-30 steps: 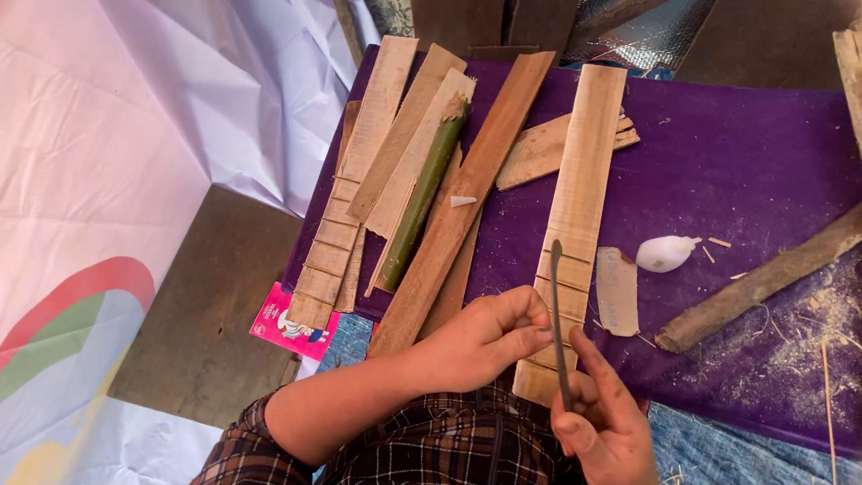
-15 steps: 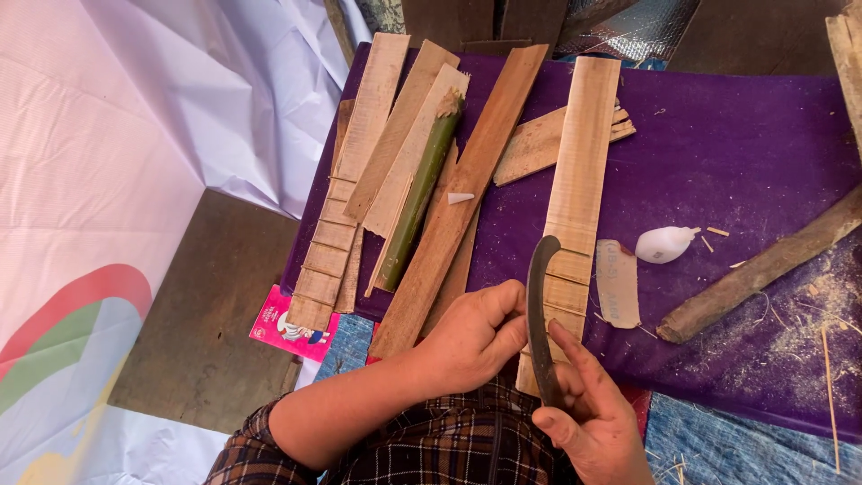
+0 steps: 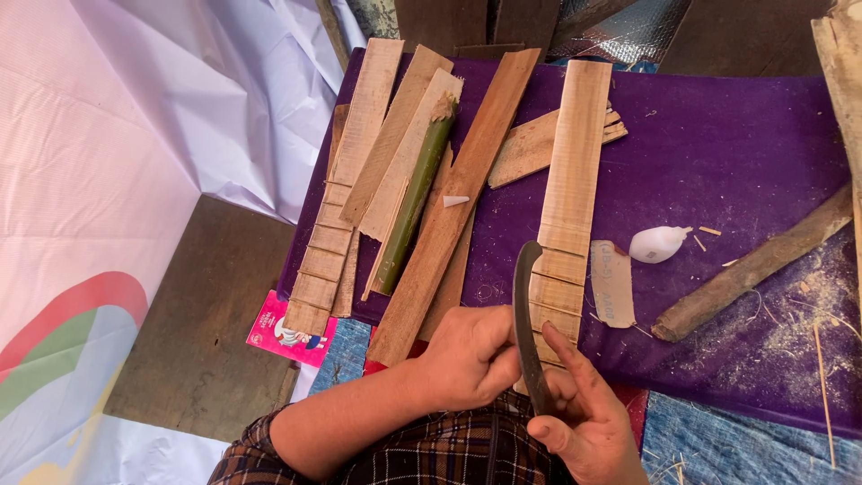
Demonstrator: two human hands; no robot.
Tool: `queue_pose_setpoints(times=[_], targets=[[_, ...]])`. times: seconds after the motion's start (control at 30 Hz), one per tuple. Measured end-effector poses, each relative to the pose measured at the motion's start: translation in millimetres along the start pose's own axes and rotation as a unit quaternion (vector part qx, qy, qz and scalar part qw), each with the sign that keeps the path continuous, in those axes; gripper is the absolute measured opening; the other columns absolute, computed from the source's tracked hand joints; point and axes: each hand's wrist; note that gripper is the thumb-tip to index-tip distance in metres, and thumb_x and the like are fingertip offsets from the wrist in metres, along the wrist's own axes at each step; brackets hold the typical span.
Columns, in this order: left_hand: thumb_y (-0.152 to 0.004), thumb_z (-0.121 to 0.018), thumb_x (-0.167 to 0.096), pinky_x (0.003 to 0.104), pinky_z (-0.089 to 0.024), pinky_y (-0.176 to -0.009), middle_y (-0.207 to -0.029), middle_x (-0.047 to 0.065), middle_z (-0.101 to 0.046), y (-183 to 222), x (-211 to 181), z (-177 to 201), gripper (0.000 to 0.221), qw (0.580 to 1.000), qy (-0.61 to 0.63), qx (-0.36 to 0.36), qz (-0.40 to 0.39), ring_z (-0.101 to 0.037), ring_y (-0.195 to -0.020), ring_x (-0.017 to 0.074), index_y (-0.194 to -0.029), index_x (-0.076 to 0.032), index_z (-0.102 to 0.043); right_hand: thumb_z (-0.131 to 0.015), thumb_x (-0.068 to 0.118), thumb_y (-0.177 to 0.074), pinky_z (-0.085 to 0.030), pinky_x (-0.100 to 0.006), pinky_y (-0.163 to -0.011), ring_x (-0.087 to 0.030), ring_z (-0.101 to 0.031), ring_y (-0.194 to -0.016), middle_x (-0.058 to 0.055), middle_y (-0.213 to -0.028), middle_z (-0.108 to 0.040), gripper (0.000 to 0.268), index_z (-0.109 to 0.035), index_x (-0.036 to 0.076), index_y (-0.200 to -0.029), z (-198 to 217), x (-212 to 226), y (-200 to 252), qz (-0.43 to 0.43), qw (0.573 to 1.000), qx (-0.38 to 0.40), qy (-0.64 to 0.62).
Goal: Shaving wood strips with a curved blade and applying glue to wooden slats
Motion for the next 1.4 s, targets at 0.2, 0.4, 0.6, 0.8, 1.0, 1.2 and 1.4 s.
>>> queue_pose_setpoints(times=[0.2, 0.4, 0.6, 0.8, 1.0, 1.2, 1.4], targets=[[-0.102, -0.049, -0.022, 0.042, -0.045, -0.054, -0.078, 0.005, -0.06, 9, -1, -11, 0.013, 0.996, -0.051, 0.057, -0.043, -0.059, -0.061, 0.0295, -0.107, -0.01, -0.052, -0.077, 0.033, -0.088, -0.04, -0.021, -0.056, -0.009, -0.046, -0.056, -0.001, -0.063, -0.046, 0.092, -0.03, 0.004, -0.161, 3, 2, -2, 0.005, 1.0, 0.007, 0.016], [-0.096, -0.057, -0.015, 0.038, -0.049, -0.049, -0.068, 0.001, -0.06, -2, 10, -9, 0.008, 0.997, -0.073, -0.014, -0.014, -0.06, -0.054, 0.0208, -0.089, -0.013, -0.058, -0.08, 0.042, -0.083, -0.035, -0.021, -0.063, -0.009, -0.043, -0.065, 0.0, -0.078, -0.045, 0.095, -0.041, 0.002, -0.16, 11, -5, 7, -0.042, 0.998, -0.02, 0.033], [-0.096, -0.053, -0.014, 0.042, -0.047, -0.049, -0.076, 0.005, -0.06, 1, 4, -16, 0.019, 0.988, -0.117, 0.036, -0.089, -0.059, -0.056, 0.0266, -0.114, -0.009, -0.053, -0.078, 0.031, -0.087, -0.035, -0.02, -0.052, -0.007, -0.041, -0.055, 0.0, -0.071, -0.044, 0.097, -0.025, 0.004, -0.164, 10, 2, 0, -0.027, 1.0, 0.002, -0.012], [-0.096, -0.057, -0.01, 0.032, -0.041, -0.048, -0.065, -0.003, -0.054, -11, 13, -3, 0.018, 0.998, -0.047, -0.038, 0.004, -0.051, -0.052, 0.0144, -0.082, -0.014, -0.047, -0.078, 0.043, -0.086, -0.038, -0.023, -0.063, -0.01, -0.045, -0.067, -0.001, -0.079, -0.05, 0.103, -0.026, 0.003, -0.164, 7, 0, 5, -0.039, 0.999, -0.004, 0.004], [-0.099, -0.048, -0.015, 0.039, -0.048, -0.054, -0.08, 0.004, -0.067, 1, -5, -5, 0.006, 0.993, -0.049, 0.07, -0.08, -0.066, -0.059, 0.0254, -0.093, -0.014, -0.049, -0.073, 0.046, -0.083, -0.036, -0.02, -0.04, -0.007, -0.043, -0.048, 0.003, -0.067, -0.047, 0.097, -0.03, 0.008, -0.162, 18, -5, -7, -0.03, 0.998, -0.044, 0.021], [-0.101, -0.056, -0.014, 0.033, -0.046, -0.073, -0.083, 0.004, -0.061, -67, 38, 43, 0.016, 0.988, -0.02, -0.13, 0.075, -0.058, -0.078, 0.0169, -0.086, -0.01, -0.057, -0.057, 0.033, -0.102, -0.04, -0.019, -0.042, -0.009, -0.043, -0.05, 0.0, -0.066, -0.051, 0.066, -0.035, 0.006, -0.158, 24, 23, 1, 0.114, 0.992, -0.021, 0.046], [-0.094, -0.072, -0.021, 0.036, -0.05, -0.093, -0.096, 0.002, -0.065, -115, 109, -9, 0.01, 0.98, -0.189, 0.037, 0.054, -0.059, -0.099, 0.0192, -0.09, -0.012, -0.073, -0.072, 0.056, -0.089, -0.032, -0.023, -0.031, -0.007, -0.036, -0.037, 0.008, -0.055, -0.052, 0.092, -0.032, 0.015, -0.162, 39, 59, 5, 0.03, 0.991, -0.129, -0.015]])
Point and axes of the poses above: each hand's wrist, its own y-axis away from the middle knuckle, its own z-axis out of the back of the hand, x = y × z
